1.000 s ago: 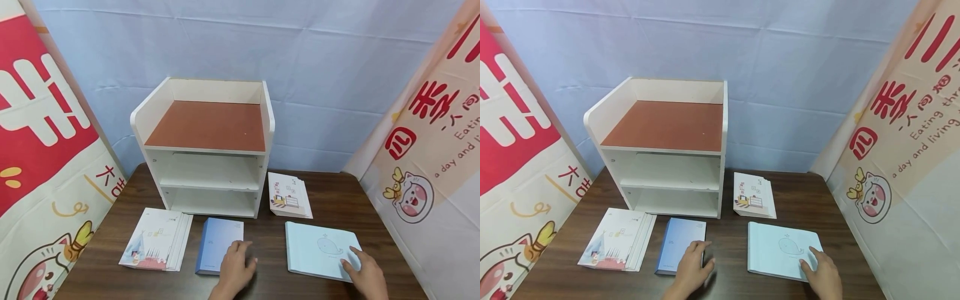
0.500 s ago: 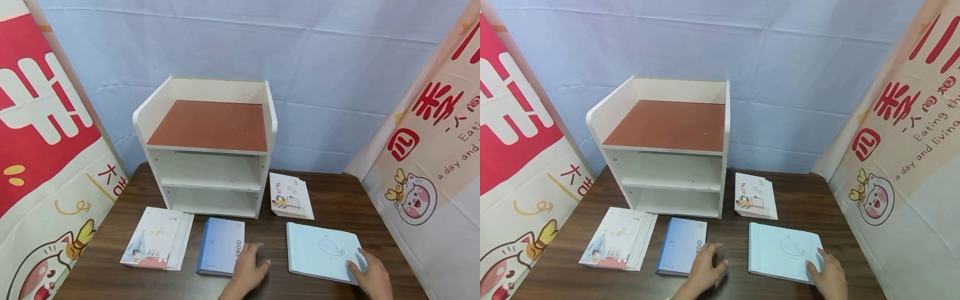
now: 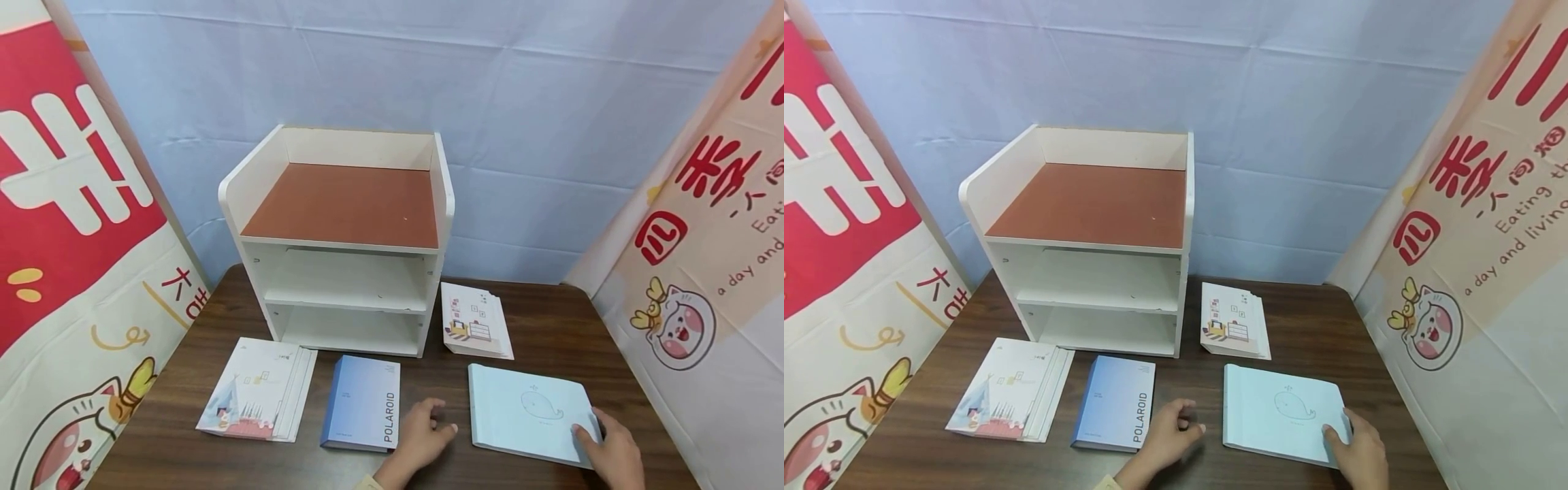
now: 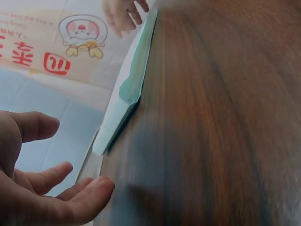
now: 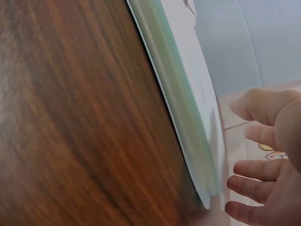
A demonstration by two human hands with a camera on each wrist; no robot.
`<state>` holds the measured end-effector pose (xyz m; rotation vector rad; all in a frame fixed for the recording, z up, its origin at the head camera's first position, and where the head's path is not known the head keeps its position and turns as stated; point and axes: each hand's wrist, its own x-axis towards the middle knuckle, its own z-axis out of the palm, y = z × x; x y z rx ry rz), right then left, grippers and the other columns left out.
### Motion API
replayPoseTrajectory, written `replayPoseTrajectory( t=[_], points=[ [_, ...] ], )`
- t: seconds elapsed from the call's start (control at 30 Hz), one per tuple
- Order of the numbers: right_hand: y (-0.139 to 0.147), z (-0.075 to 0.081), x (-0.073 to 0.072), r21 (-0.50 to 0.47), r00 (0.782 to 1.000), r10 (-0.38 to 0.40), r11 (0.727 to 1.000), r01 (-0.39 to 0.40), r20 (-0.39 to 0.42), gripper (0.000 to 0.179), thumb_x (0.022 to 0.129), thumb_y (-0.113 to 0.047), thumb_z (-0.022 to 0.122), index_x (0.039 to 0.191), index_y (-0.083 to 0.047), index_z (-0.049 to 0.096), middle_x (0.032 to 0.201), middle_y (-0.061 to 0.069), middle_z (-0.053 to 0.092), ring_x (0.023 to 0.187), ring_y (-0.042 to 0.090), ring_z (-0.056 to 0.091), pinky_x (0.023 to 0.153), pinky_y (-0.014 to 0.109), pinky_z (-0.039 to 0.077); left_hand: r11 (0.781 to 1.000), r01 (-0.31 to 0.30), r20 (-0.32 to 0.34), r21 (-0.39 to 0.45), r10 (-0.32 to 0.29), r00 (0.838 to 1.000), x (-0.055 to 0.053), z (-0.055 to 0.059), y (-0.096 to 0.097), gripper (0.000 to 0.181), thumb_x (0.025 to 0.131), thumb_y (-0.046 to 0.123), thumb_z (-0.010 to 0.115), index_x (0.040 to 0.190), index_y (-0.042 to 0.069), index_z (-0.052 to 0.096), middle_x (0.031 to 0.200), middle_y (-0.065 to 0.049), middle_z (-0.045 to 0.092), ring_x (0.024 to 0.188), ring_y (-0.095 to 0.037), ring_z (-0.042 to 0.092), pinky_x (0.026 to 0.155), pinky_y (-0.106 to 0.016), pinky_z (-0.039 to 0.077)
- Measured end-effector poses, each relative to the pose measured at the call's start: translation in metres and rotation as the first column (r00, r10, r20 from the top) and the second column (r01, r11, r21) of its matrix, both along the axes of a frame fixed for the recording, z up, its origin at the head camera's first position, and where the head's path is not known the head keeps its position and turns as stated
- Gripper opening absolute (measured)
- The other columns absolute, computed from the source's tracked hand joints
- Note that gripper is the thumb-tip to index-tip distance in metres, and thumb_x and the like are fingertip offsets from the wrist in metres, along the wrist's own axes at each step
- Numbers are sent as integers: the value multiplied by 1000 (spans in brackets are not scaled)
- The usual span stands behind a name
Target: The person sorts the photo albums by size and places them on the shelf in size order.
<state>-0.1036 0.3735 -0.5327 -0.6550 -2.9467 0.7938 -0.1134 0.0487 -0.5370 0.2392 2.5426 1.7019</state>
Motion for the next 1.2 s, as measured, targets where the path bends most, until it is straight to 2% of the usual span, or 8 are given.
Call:
replayPoseTrajectory(
  t=[0.23, 0.47, 0.63, 0.73, 0.87, 1.0, 1.2],
  points=[
    [-2, -5, -4, -80, 989, -137, 988, 132, -64, 55, 85, -20, 60, 126, 13, 42, 126, 38, 39, 115, 53, 35, 94, 62, 27, 996, 4, 99, 88, -12, 995, -3, -3, 13, 43, 74, 18, 76, 111, 2, 60, 98, -9, 59, 76, -16, 57, 64, -30, 48],
    [-2, -5, -3, -158, 976, -212, 967, 201, -56, 58, 87, -22, 57, 128, 15, 39, 126, 39, 37, 116, 54, 33, 95, 61, 25, 976, -14, 196, 218, -30, 980, -9, -5, 21, 45, 76, 13, 74, 116, -1, 57, 101, -13, 57, 82, -20, 57, 67, -36, 49],
    [-2, -4, -2, -152, 975, -220, 966, 211, -44, 59, 84, -22, 59, 123, 19, 41, 121, 41, 41, 109, 54, 39, 91, 60, 31, 964, -35, 230, 264, -28, 973, -9, -5, 26, 46, 76, 11, 73, 116, -2, 55, 101, -14, 56, 84, -22, 55, 67, -35, 49],
    [-2, -5, -1, -124, 977, -215, 969, 212, -13, 61, 82, -22, 61, 120, 21, 41, 118, 43, 41, 105, 56, 40, 89, 61, 33, 946, -55, 250, 320, -28, 968, -9, -6, 30, 46, 76, 7, 71, 117, -3, 53, 100, -15, 55, 83, -21, 54, 63, -34, 50],
    [-3, -6, -1, -113, 976, -214, 969, 218, 48, 64, 82, -24, 62, 121, 21, 39, 118, 45, 37, 106, 59, 34, 90, 64, 30, 923, -81, 272, 377, -27, 962, -8, -7, 36, 48, 76, 3, 69, 119, -5, 50, 100, -17, 53, 81, -19, 53, 58, -35, 51],
    [-5, -7, -1, -125, 974, -217, 966, 224, 69, 65, 82, -24, 62, 122, 21, 37, 115, 45, 33, 107, 59, 31, 90, 65, 28, 925, -101, 280, 365, -5, 960, -8, -7, 41, 47, 75, 4, 69, 118, -4, 51, 102, -19, 53, 85, -23, 54, 63, -36, 51],
    [-7, -6, -1, -131, 972, -218, 965, 229, 92, 65, 82, -23, 61, 122, 21, 36, 113, 45, 31, 107, 59, 30, 90, 65, 28, 935, -81, 289, 344, -24, 957, -7, -7, 48, 46, 74, 5, 70, 116, -3, 53, 101, -18, 53, 90, -26, 53, 69, -37, 49]
  ],
)
